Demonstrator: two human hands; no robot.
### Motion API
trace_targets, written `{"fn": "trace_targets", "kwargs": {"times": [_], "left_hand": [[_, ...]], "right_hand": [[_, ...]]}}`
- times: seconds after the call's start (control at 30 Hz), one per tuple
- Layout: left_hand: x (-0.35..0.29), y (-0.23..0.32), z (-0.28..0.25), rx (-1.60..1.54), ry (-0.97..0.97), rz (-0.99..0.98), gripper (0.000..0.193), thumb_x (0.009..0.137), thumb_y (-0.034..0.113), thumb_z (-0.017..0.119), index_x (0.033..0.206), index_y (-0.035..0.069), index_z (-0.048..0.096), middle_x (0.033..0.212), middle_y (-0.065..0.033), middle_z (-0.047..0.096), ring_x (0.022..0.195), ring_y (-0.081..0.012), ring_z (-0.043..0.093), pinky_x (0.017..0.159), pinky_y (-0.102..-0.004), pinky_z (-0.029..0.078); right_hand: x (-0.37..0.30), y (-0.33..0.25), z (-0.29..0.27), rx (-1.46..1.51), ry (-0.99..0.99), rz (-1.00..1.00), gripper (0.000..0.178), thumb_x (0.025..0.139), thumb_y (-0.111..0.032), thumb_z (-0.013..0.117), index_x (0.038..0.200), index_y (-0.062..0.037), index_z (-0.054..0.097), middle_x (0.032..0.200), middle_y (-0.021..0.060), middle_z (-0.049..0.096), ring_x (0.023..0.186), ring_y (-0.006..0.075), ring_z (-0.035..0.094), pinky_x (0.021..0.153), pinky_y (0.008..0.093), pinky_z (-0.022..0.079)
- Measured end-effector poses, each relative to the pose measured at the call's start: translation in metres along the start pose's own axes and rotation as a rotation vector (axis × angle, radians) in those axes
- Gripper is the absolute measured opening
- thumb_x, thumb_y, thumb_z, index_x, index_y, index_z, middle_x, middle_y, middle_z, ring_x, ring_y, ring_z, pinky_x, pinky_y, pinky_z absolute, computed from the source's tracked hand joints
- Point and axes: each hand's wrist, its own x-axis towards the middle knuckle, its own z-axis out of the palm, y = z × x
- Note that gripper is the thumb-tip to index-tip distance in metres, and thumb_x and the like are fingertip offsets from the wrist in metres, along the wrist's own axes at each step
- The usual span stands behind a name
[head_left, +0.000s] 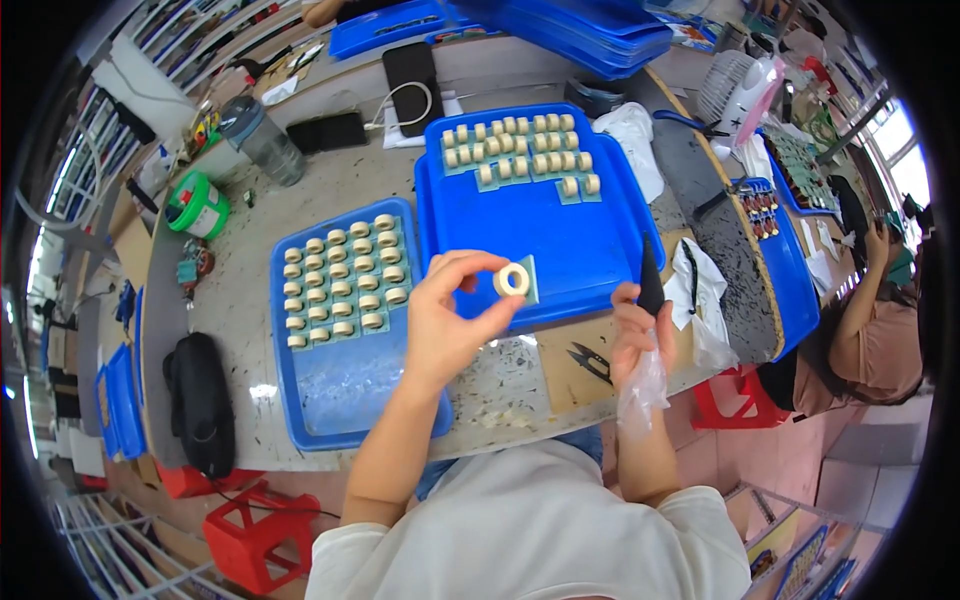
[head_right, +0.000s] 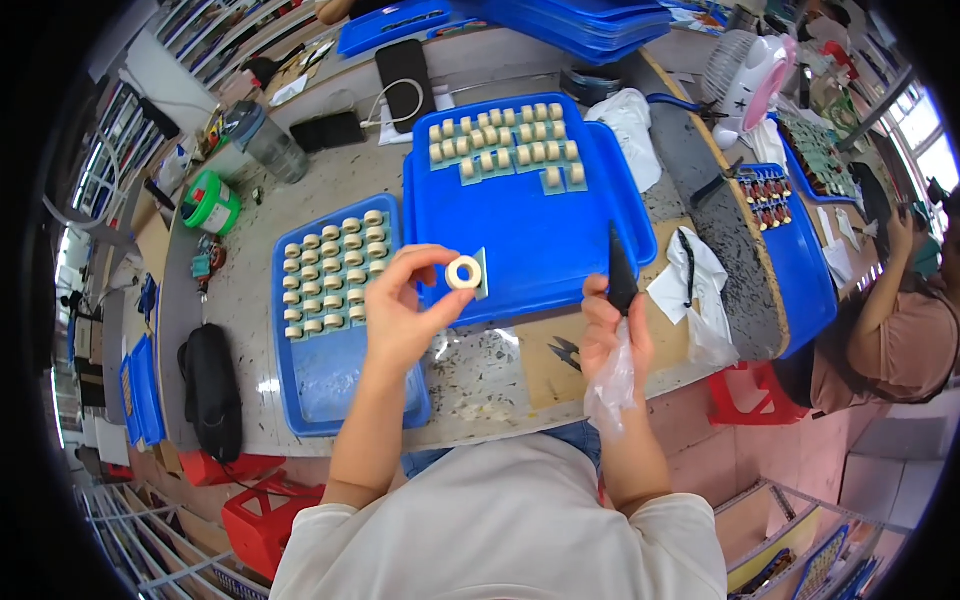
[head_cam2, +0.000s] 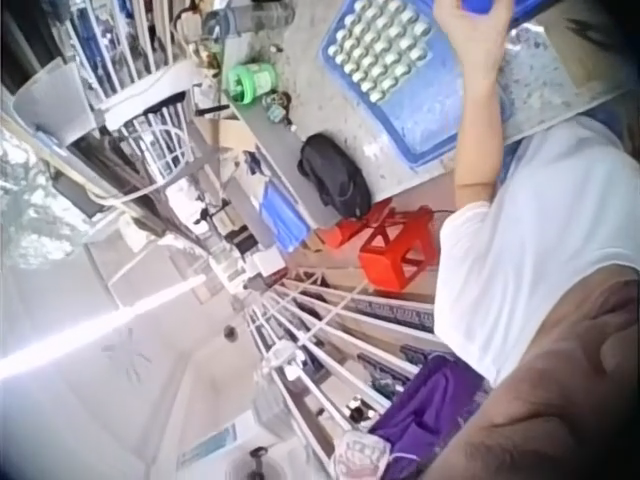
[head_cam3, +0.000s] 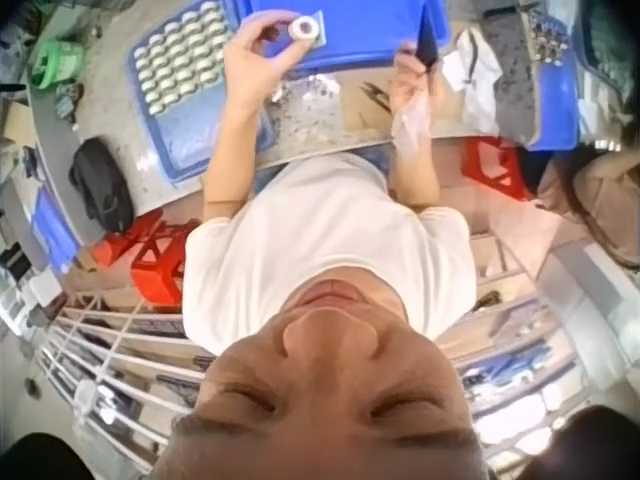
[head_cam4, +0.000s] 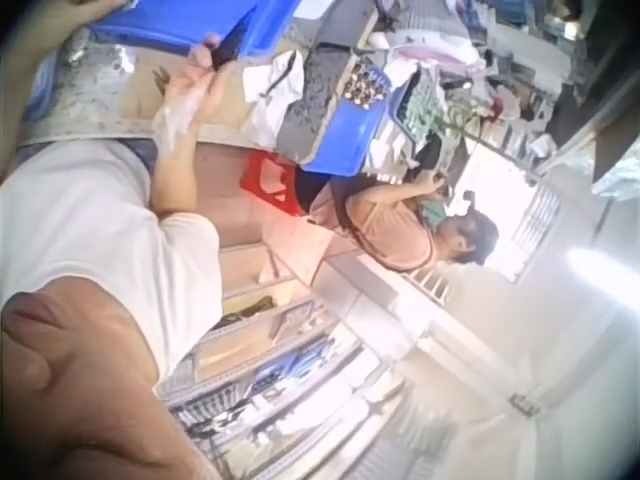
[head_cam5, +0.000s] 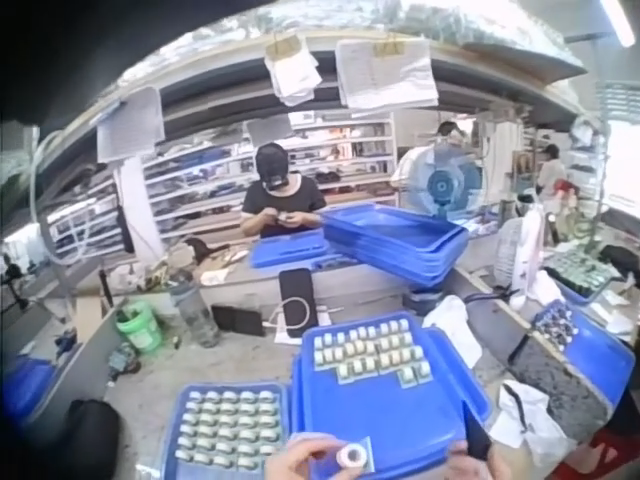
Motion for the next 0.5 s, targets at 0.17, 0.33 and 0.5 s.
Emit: {"fn": "trace_targets", "kwargs": {"times": [0.17,0.33,0.5], "left_hand": [[-0.034,0.014,0.001,-0.647,0.064,-0.191,0.032,0.063,-0.001,0.065,0.092,0.002,0.053,0.089,-0.0054,0.055,0.074,-0.0083,0.046,0.065,-0.0220,0.038],[-0.050,0.024,0.000,-1.226,0.000,-0.585,0.017,0.080,0.013,0.052,0.094,0.003,0.051,0.087,-0.0043,0.055,0.068,-0.0089,0.046,0.058,-0.0214,0.037],[-0.056,0.027,-0.003,-1.503,-0.079,-0.736,0.022,0.084,0.024,0.048,0.092,0.004,0.051,0.084,-0.0031,0.055,0.065,-0.0090,0.043,0.054,-0.0208,0.035]], "right_hand": [[0.008,0.016,0.003,0.080,-0.173,0.229,0.028,0.087,-0.017,0.035,0.101,0.0072,0.029,0.091,0.0088,0.039,0.052,0.0126,0.045,0.026,0.0226,0.039],[0.013,0.040,0.003,-0.254,-0.194,0.091,0.038,0.088,-0.017,0.034,0.123,-0.0076,0.026,0.096,0.0138,0.040,0.048,0.0107,0.040,0.028,0.0179,0.038],[0.019,0.075,0.016,-0.820,-0.150,-0.164,0.039,0.087,-0.021,0.038,0.123,-0.0112,0.027,0.093,0.0146,0.043,0.045,0.0095,0.039,0.024,0.0179,0.035]]}}
